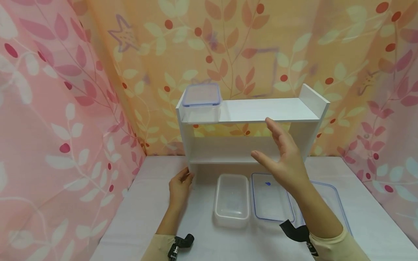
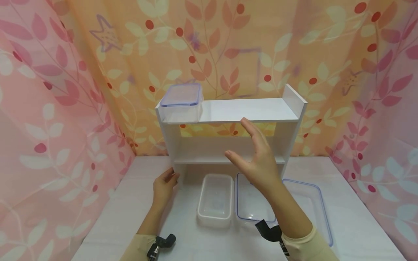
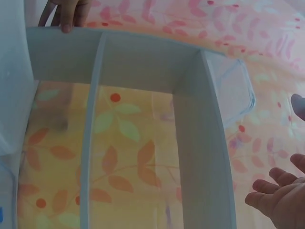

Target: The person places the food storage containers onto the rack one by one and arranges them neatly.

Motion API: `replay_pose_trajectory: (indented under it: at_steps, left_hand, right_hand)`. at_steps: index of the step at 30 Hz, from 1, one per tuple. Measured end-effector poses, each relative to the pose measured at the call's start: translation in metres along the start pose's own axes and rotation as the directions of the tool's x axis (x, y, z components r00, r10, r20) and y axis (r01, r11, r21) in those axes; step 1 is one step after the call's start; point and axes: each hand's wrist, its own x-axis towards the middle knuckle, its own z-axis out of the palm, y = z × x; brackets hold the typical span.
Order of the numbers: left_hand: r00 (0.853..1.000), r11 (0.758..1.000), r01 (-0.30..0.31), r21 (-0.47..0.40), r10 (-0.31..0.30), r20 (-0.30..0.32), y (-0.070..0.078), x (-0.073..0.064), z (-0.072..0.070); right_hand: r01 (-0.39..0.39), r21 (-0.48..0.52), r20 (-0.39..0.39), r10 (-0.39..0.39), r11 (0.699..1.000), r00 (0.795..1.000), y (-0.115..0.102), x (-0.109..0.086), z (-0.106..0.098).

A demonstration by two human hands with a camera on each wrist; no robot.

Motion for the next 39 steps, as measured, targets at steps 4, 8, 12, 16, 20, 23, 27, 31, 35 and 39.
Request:
replay_pose_trajectory:
  at_steps: [4, 8, 12, 16, 20, 23, 27, 31, 35, 39]
  left_hand:
    - [1.0, 1.0, -0.005, 0.001, 0.005, 0.004, 0.001, -0.001, -0.001]
    - [1.0, 1.0, -0.01, -0.005, 0.01, -0.001, 0.002, -0.001, -0.001]
    - [1.0, 1.0, -0.007, -0.015, 0.007, -0.002, 0.002, 0.001, -0.002]
    - [1.0, 1.0, 0.0, -0.022, 0.0, 0.003, 0.002, 0.003, -0.002]
    - [1.0, 1.0, 0.009, -0.017, -0.009, 0.003, 0.003, 0.002, -0.002]
    - [1.0, 1.0, 0.014, -0.01, -0.014, 0.008, 0.003, 0.001, -0.001]
    - [1.0, 1.0, 0.017, -0.013, -0.017, 0.013, 0.001, -0.001, -0.001]
    - [1.0, 1.0, 0.027, -0.015, -0.027, 0.011, -0.001, -0.001, 0.0]
    - [0.999, 0.999, 0.032, -0.013, -0.032, 0.004, -0.002, 0.0, 0.0]
    - [1.0, 1.0, 0.022, -0.007, -0.022, -0.005, -0.002, 0.001, -0.001]
  right_hand:
    - [-0.011, -0.041, -0.02, 0.01, 0.999, 1.0, 0.006, -0.014, -0.009]
    - [-0.008, -0.053, -0.048, 0.006, 0.999, 0.999, 0.015, -0.028, -0.018]
    - [-0.007, -0.06, -0.065, 0.004, 0.998, 0.998, 0.025, -0.04, -0.026]
    - [-0.017, -0.057, -0.071, 0.013, 0.998, 0.997, 0.033, -0.05, -0.036]
    - [-0.02, -0.065, -0.081, 0.015, 0.998, 0.997, 0.038, -0.061, -0.046]
    - [-0.01, -0.069, -0.087, 0.004, 0.998, 0.996, 0.041, -0.07, -0.053]
    - [0.004, -0.08, -0.094, -0.012, 0.997, 0.995, 0.048, -0.081, -0.062]
    - [-0.024, -0.122, -0.107, 0.011, 0.992, 0.994, 0.056, -0.094, -0.072]
    - [-0.077, -0.168, -0.12, 0.057, 0.983, 0.991, 0.064, -0.107, -0.081]
    - [-0.109, -0.181, -0.124, 0.088, 0.977, 0.988, 0.072, -0.116, -0.088]
